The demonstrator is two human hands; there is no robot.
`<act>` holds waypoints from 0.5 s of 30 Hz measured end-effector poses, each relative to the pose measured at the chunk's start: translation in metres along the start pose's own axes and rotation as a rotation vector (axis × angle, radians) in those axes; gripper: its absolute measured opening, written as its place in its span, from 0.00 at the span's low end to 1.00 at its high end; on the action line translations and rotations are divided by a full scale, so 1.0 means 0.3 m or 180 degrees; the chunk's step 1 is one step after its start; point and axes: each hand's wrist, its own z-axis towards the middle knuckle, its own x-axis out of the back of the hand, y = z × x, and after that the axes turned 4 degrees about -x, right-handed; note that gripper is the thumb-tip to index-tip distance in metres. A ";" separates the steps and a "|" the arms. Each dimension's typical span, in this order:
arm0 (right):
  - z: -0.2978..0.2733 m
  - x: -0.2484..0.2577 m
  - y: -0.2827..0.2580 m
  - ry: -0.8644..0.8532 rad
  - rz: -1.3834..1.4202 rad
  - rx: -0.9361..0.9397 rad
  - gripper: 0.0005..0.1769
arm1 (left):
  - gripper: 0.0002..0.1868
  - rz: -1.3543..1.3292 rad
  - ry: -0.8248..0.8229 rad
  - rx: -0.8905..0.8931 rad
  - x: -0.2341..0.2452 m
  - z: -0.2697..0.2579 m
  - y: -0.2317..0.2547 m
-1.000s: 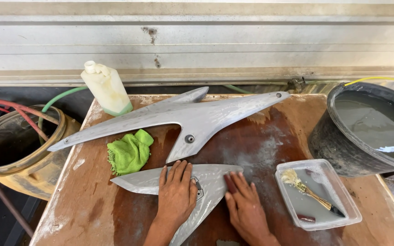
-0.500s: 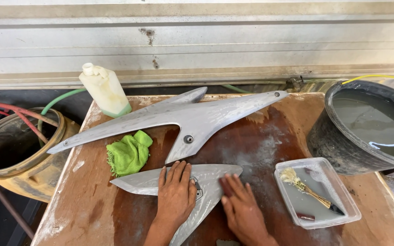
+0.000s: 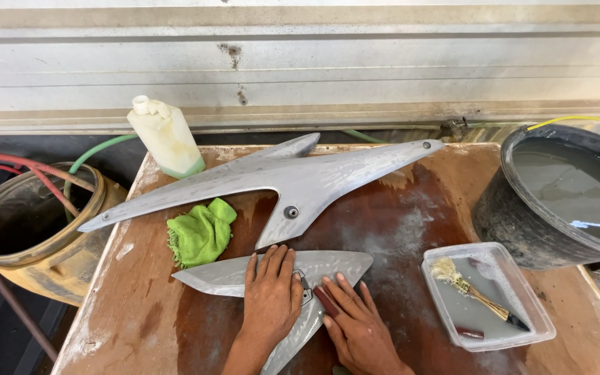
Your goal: The person sands a silver metal motorcycle part on a wooden workbench using a small sanding block. They hold the part steady with one hand while sanding the surface with the other, occasionally repositioning the part to reach different areas.
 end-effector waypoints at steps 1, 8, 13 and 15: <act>0.008 -0.005 0.020 0.0002 0.0008 -0.0006 0.21 | 0.24 0.0004 -0.0009 -0.0004 -0.005 -0.002 -0.003; 0.062 0.020 0.084 0.0509 -0.0458 -0.0952 0.20 | 0.24 0.0011 0.0020 0.0002 -0.017 -0.003 -0.008; 0.055 0.009 0.015 0.0143 -0.0440 -0.0438 0.26 | 0.24 0.0021 0.0026 -0.0012 -0.023 -0.006 -0.008; 0.057 0.006 -0.011 0.0234 -0.0268 -0.0431 0.24 | 0.24 0.0017 0.0044 -0.0009 -0.017 -0.004 -0.008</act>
